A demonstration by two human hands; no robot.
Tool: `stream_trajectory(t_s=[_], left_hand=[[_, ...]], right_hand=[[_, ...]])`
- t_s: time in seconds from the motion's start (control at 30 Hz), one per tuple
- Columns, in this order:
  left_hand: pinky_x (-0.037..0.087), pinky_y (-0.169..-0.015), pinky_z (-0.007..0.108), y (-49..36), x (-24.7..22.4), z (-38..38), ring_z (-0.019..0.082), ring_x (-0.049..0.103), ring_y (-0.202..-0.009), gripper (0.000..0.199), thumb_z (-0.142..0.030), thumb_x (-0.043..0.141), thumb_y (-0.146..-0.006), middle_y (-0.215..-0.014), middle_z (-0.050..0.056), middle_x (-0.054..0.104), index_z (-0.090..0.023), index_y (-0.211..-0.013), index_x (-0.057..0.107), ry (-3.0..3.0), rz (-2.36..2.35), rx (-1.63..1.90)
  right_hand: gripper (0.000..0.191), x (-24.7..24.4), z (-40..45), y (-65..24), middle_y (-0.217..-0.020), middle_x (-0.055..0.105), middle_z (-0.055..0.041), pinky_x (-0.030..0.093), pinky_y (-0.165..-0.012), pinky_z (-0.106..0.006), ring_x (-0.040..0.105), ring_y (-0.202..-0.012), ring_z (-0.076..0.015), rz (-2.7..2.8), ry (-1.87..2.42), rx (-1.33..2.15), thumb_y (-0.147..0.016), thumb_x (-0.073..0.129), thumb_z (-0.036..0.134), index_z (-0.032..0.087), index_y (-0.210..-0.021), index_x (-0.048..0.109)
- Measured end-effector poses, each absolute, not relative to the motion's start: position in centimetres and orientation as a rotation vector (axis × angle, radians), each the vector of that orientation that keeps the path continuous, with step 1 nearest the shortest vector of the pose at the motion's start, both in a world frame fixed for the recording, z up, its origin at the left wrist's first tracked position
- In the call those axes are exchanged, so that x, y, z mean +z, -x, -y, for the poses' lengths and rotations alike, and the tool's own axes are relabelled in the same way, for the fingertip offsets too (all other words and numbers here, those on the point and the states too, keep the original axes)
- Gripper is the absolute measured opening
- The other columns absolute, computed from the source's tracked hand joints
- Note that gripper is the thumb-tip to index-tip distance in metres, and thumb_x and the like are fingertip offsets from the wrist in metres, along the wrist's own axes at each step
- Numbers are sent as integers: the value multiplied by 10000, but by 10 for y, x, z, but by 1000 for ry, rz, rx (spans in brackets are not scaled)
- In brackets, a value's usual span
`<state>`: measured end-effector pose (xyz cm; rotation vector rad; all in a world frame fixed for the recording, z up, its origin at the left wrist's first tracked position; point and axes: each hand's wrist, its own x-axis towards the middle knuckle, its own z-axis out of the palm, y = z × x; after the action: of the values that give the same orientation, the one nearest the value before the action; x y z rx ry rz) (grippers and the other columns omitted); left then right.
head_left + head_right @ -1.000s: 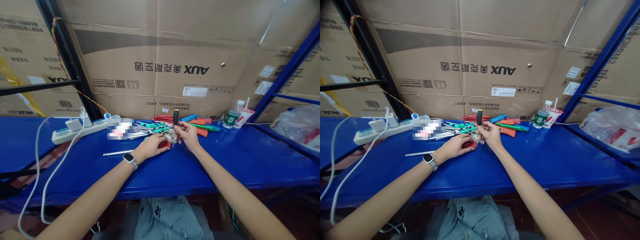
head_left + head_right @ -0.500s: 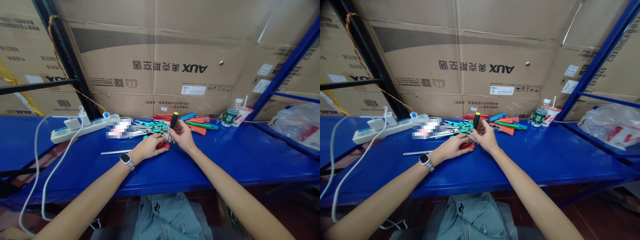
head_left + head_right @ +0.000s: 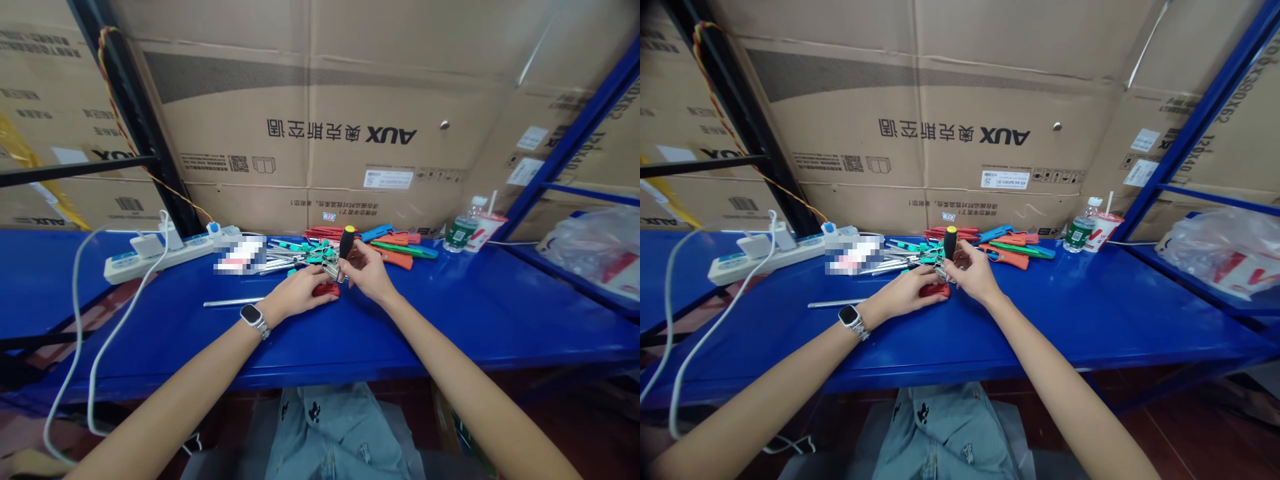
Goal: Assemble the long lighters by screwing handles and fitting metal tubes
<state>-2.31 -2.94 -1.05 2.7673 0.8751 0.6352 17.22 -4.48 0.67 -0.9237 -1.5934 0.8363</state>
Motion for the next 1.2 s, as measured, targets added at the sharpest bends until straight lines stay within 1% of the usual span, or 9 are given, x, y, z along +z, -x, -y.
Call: stream_trajectory(t_s=[0.2,0.3,0.4,0.6,0.7,0.87,1.03,1.2], left_hand=[[547,-843,378,24,-9,32,235,643,-993,357,-502,546,-972,-1131,96,638,-205,-1119,677,-2753,-879,630],[547,-833,369,24,-8,33,233,644,-986,364,-512,545,-970,-1116,96,634,-209,-1119,680,-2747,-892,631],[545,-843,372,24,-8,33,233,641,-988,371,-512,538,-973,-1118,101,633,-203,-1116,684,-2728,-887,630],[542,-813,368,24,-8,33,233,634,-959,367,-507,535,-974,-1094,100,624,-198,-1107,685,-2717,-890,613],[536,-829,359,24,-7,33,235,630,-984,365,-504,536,-974,-1107,98,622,-202,-1120,680,-2708,-900,592],[529,-848,367,23,-9,33,242,628,-1003,358,-499,537,-975,-1132,102,630,-202,-1099,694,-2695,-892,615],[532,-811,372,23,-9,34,239,627,-954,382,-522,526,-972,-1074,98,630,-198,-1086,695,-2695,-882,647],[529,-785,358,23,-7,35,237,627,-946,377,-517,523,-975,-1078,96,621,-189,-1062,688,-2724,-925,613]], right_hand=[[240,12,46,-174,-734,622,5,466,-401,-271,632,-577,-176,1616,902,901,-783,718,401,243,-908,587],[202,12,46,-175,-702,617,5,470,-406,-275,632,-575,-181,1656,888,887,-808,693,382,235,-907,596],[179,12,45,-177,-720,618,4,472,-405,-274,649,-590,-186,1667,871,884,-833,666,372,233,-912,588],[220,11,43,-178,-805,636,-2,449,-404,-243,662,-576,-162,1704,890,886,-843,657,375,223,-981,577],[230,11,42,-180,-788,644,-7,446,-407,-239,667,-580,-166,1723,890,874,-841,653,364,210,-993,574],[184,11,39,-182,-795,664,-17,474,-450,-248,672,-597,-164,1729,871,878,-851,635,333,200,-962,572],[193,10,41,-182,-780,634,-8,440,-381,-233,680,-589,-175,1744,874,866,-872,625,344,203,-993,572],[250,9,43,-182,-773,631,-3,478,-387,-240,696,-614,-189,1754,874,878,-866,648,388,208,-1026,579]])
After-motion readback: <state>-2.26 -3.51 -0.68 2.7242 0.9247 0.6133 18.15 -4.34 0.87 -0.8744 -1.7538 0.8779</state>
